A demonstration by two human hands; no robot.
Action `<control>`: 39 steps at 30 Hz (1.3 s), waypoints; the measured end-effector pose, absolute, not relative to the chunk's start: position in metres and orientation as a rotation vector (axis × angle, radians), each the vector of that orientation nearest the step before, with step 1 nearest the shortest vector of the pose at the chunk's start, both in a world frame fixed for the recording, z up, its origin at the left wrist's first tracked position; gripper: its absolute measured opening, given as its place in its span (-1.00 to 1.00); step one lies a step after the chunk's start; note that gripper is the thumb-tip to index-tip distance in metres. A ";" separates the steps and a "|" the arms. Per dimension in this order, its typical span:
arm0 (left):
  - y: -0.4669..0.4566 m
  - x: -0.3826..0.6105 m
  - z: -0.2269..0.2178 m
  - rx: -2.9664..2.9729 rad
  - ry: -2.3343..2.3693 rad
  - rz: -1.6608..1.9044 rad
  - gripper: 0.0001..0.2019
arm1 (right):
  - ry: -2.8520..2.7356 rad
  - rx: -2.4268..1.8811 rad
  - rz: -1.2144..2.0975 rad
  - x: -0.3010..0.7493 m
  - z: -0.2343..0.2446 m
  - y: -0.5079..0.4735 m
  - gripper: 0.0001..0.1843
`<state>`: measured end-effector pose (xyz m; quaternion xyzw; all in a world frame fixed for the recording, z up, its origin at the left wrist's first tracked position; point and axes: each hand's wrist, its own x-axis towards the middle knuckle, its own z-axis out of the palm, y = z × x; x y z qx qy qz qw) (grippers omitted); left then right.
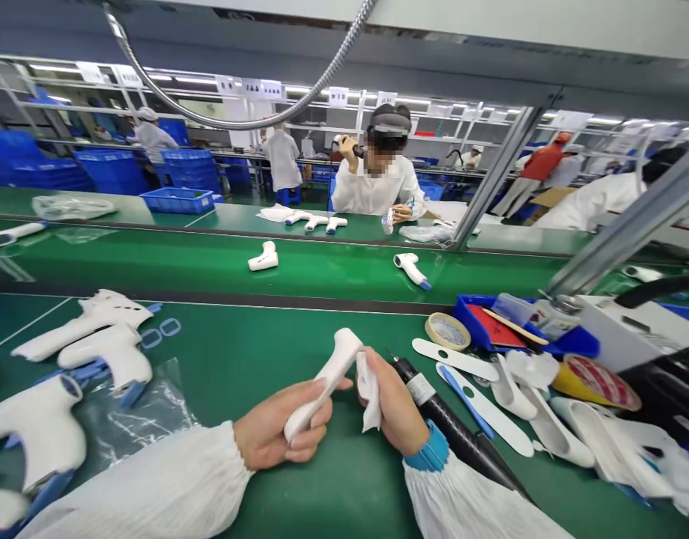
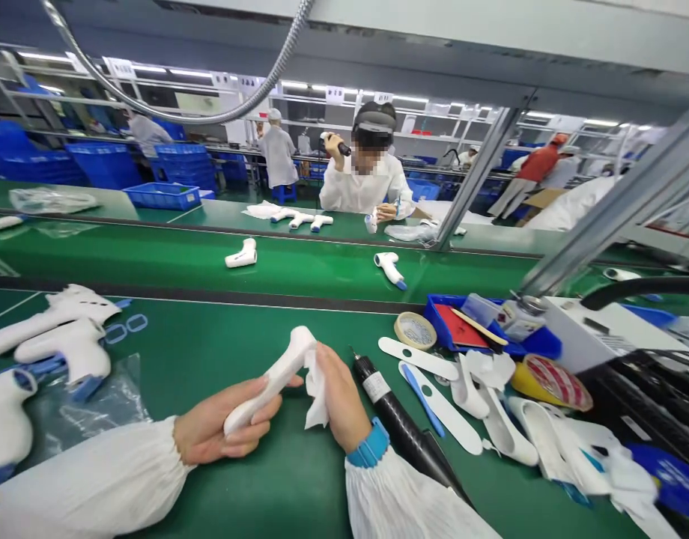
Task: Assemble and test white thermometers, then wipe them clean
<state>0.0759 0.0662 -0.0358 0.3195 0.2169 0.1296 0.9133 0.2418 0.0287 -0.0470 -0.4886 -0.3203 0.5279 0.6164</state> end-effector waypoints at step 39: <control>0.075 0.071 -0.042 2.286 1.094 0.483 -0.69 | -0.800 -1.118 1.261 0.237 -0.050 0.024 -0.76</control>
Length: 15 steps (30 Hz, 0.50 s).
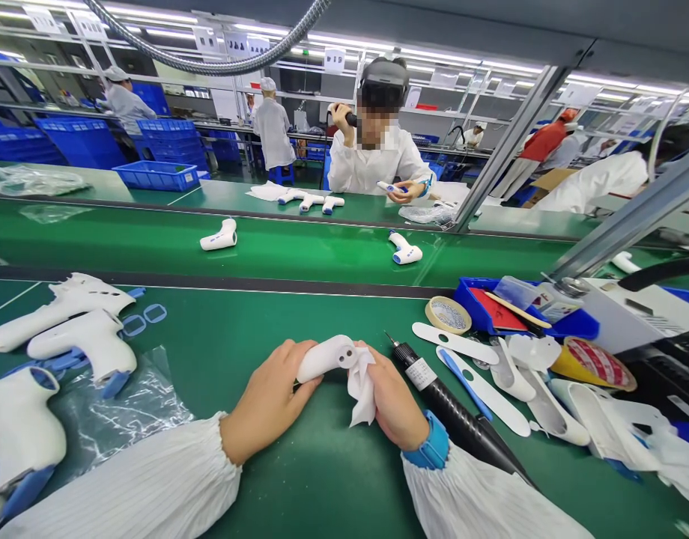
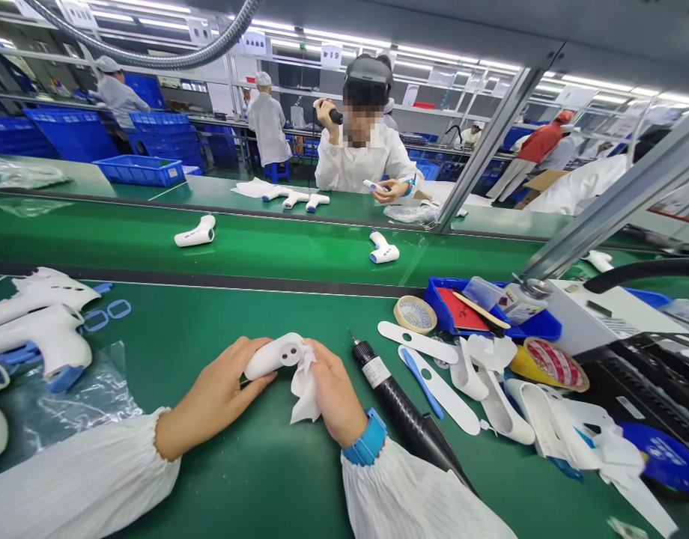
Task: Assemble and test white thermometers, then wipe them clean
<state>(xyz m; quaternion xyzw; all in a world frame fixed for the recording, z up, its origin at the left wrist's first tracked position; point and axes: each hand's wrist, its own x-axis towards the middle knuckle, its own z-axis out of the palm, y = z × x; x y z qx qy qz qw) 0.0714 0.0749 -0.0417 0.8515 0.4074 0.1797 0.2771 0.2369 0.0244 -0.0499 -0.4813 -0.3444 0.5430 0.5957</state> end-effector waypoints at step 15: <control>0.082 0.064 -0.045 2.696 1.209 0.495 -0.69 | -1.066 -1.169 1.274 0.235 -0.043 0.017 -0.59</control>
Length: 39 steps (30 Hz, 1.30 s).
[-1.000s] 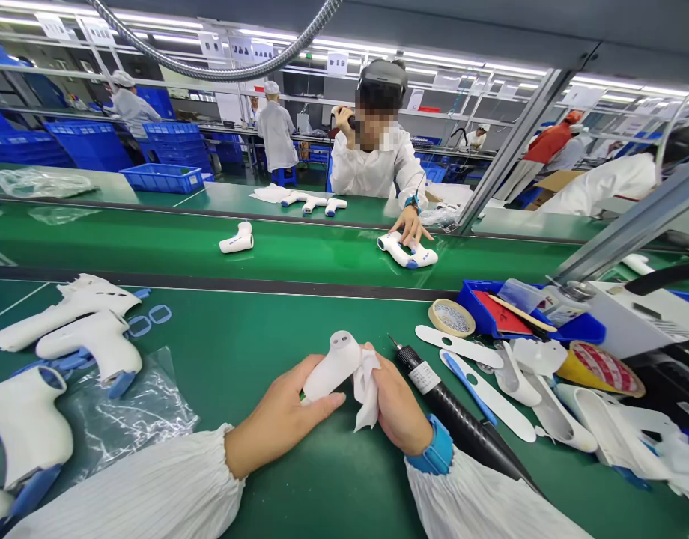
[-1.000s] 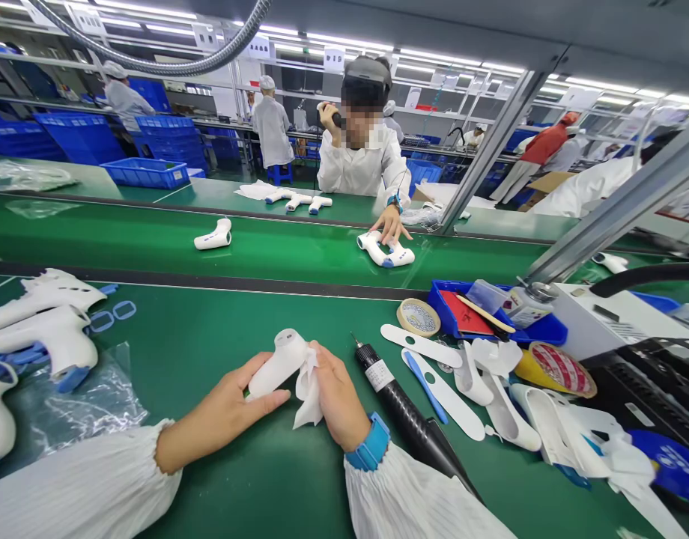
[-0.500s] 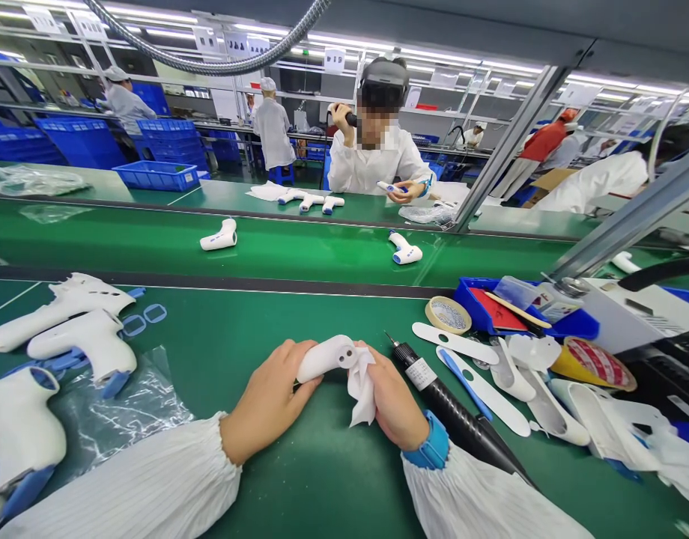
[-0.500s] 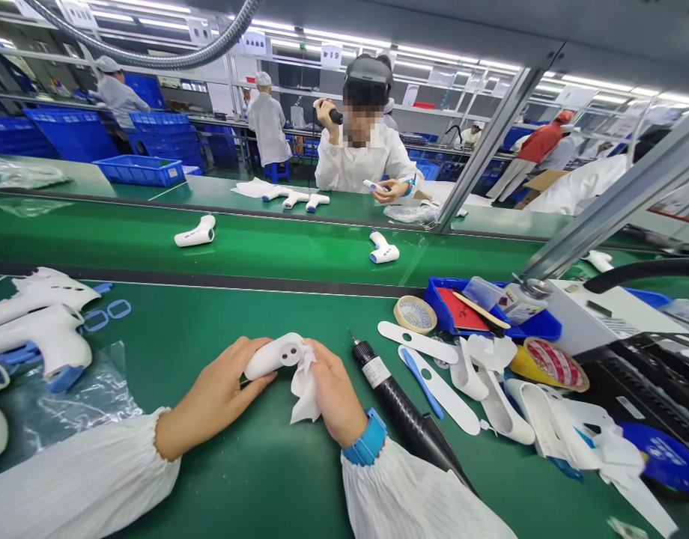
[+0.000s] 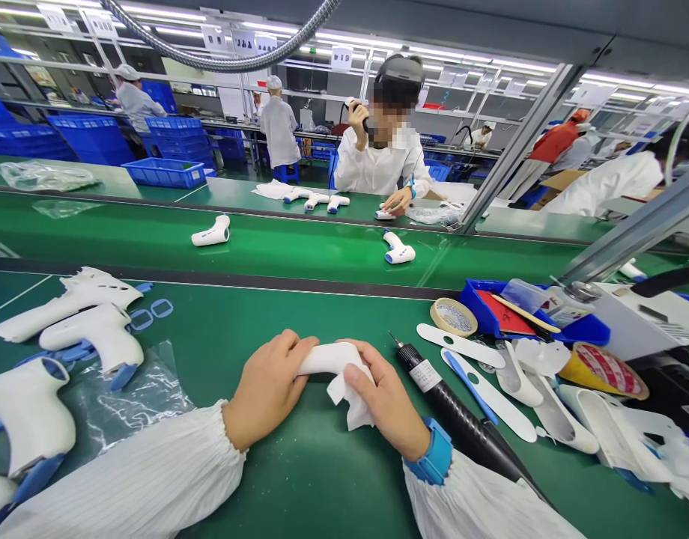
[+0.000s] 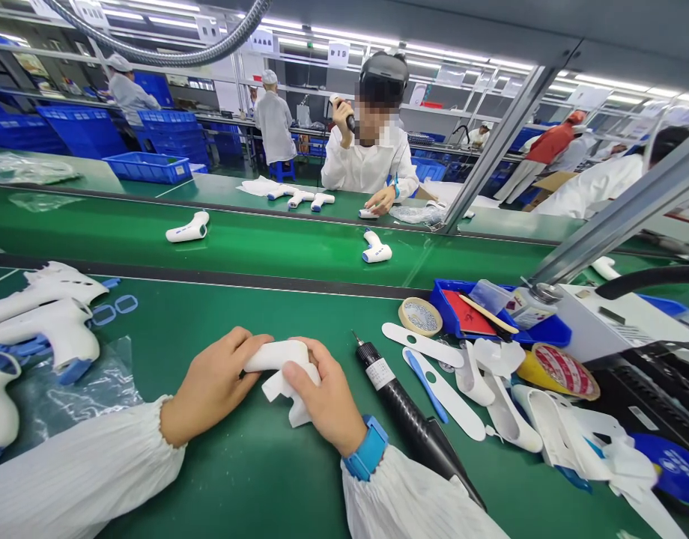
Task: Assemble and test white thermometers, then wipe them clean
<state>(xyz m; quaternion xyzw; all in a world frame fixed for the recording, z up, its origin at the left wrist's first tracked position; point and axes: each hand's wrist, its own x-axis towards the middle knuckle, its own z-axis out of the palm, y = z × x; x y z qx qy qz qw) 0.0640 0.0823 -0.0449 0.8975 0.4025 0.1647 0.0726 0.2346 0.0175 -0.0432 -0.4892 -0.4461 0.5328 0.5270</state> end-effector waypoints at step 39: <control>0.072 0.068 -0.032 1.983 0.901 0.354 -0.53 | -1.365 -1.502 0.805 0.240 -0.048 0.019 -0.64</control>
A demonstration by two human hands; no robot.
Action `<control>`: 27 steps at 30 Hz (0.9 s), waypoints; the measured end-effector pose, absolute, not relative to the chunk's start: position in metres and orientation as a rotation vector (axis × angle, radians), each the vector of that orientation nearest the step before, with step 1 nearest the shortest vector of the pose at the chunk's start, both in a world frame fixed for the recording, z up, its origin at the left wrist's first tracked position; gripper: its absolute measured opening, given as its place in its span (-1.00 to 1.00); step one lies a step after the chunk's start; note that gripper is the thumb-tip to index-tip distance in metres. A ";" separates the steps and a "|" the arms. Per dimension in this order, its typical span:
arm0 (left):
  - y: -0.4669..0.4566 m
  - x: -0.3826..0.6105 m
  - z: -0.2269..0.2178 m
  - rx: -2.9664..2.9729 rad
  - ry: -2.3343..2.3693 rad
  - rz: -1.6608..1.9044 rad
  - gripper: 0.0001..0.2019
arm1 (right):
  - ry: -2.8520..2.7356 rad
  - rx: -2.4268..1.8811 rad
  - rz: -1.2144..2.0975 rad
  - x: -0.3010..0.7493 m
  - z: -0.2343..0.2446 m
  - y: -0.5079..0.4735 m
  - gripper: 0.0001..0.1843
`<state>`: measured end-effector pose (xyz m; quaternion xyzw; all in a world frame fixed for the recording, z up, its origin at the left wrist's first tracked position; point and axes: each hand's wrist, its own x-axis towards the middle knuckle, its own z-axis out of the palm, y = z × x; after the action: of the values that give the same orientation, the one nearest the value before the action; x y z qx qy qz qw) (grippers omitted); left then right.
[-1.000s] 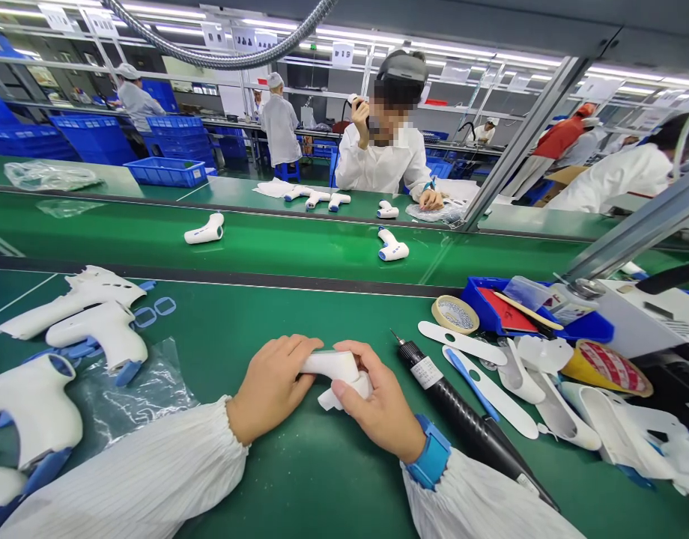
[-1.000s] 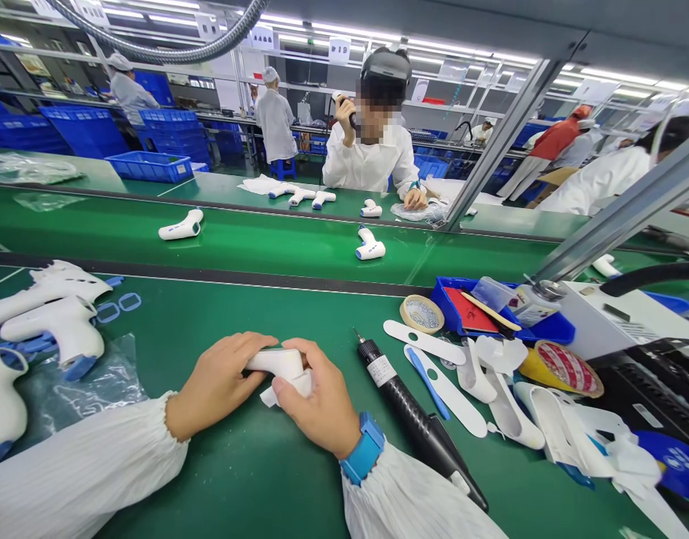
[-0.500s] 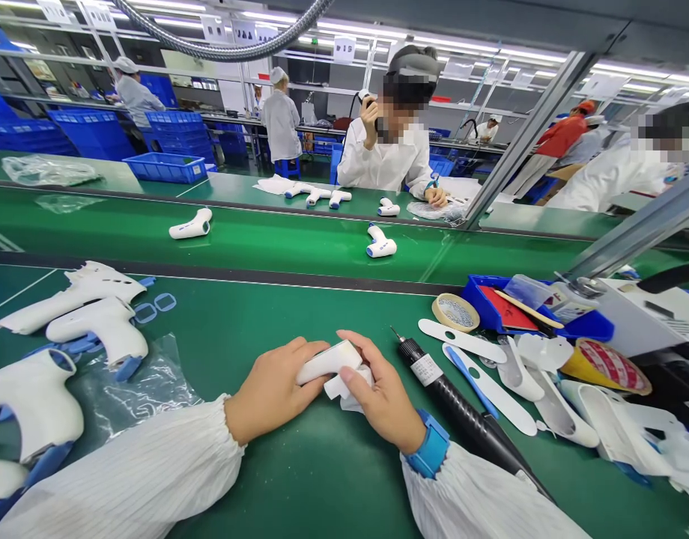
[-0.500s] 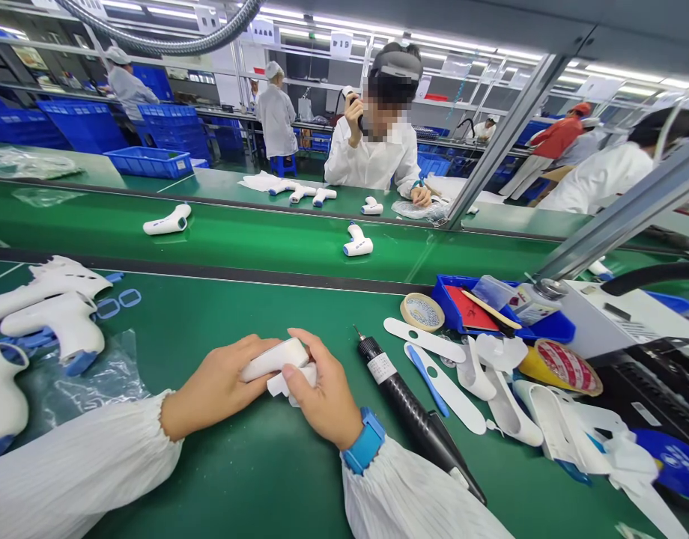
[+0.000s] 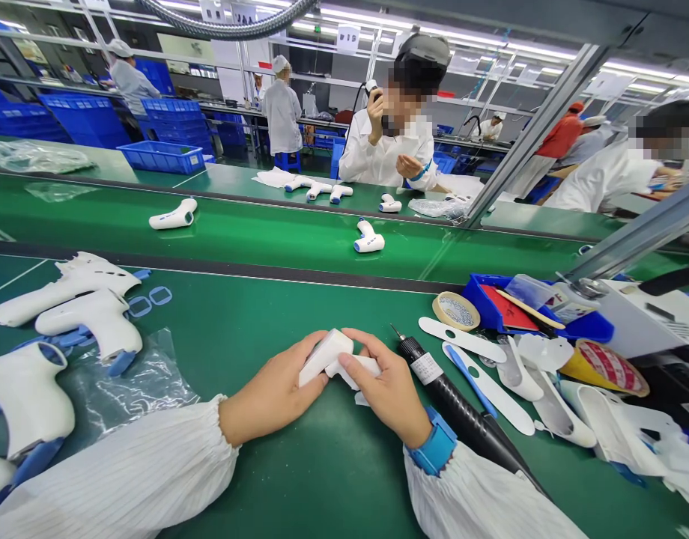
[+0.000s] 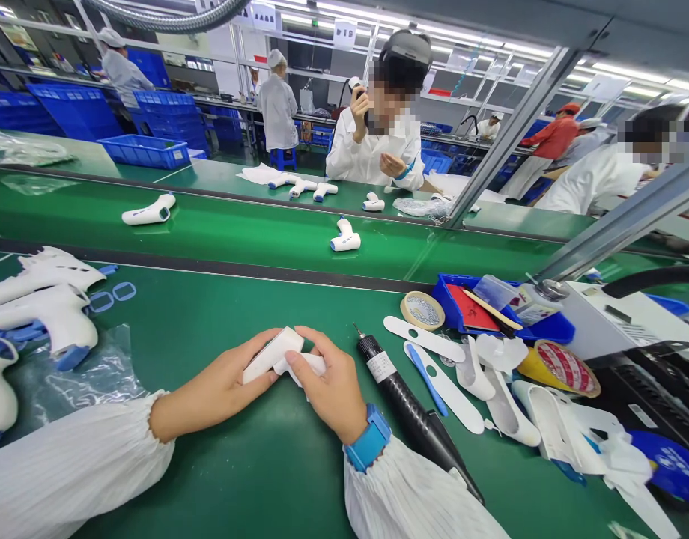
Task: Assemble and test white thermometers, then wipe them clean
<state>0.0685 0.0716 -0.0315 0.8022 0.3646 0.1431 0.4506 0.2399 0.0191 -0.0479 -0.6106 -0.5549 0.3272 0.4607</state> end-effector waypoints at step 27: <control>0.061 0.071 -0.029 2.387 1.056 0.084 -0.50 | -2.057 -1.671 -0.364 0.239 -0.039 0.015 -0.80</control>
<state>0.0709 0.0608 -0.0294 0.8820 0.3903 0.0310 0.2621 0.2388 0.0148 -0.0391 -0.6077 -0.7481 -0.1324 0.2313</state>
